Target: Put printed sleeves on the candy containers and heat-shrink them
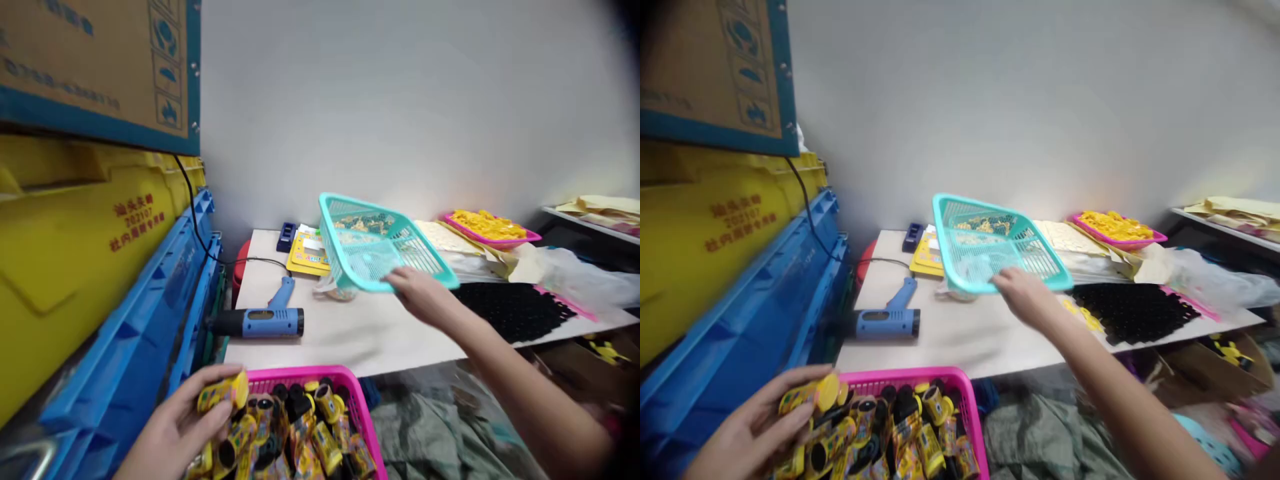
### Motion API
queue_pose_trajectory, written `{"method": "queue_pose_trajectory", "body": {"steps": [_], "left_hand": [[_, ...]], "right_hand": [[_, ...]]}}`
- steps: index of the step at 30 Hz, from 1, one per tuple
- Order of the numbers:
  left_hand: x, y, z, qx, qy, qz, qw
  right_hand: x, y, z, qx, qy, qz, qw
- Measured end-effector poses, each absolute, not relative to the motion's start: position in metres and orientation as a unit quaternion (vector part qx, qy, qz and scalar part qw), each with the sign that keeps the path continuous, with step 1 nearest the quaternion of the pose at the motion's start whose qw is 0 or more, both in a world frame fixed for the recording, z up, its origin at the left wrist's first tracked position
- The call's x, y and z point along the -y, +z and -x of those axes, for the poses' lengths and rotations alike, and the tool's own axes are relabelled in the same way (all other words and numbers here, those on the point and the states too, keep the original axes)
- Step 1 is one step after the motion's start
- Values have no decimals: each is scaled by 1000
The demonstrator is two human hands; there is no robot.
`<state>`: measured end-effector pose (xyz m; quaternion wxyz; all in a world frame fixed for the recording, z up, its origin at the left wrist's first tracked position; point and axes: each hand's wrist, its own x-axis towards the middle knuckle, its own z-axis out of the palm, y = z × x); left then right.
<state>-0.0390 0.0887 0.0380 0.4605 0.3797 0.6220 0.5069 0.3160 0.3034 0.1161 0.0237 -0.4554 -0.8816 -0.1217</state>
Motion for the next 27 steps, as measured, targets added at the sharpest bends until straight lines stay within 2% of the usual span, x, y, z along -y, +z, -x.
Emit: {"method": "queue_pose_trajectory", "body": {"steps": [2,5,8,11,16,18,22,27], "left_hand": [[-107,66,19,-581,488,-486,433],[-152,96,-29,-514,469,-610,380],[-199,97,-81,-489,371,-733,293],[-219,79,-107,-507,327,-754,258],[-174,62,-57,-545,314,-748,211],[-143,57,-20,-588,305,-729,171],[-95,30,26,-619,228,-731,176],[-84,0,14,-602,114,-771,174]], "right_hand": [[-248,90,-336,904,-106,413,24],[-193,50,-347,905,-66,420,-20],[-178,19,-333,897,-37,435,-68],[-191,-1,-309,889,-23,452,-74],[-201,-15,-279,886,11,460,-60],[-189,-10,-271,887,16,460,-20],[-152,-4,-249,867,65,490,70],[-121,-24,-229,835,100,540,39]]}}
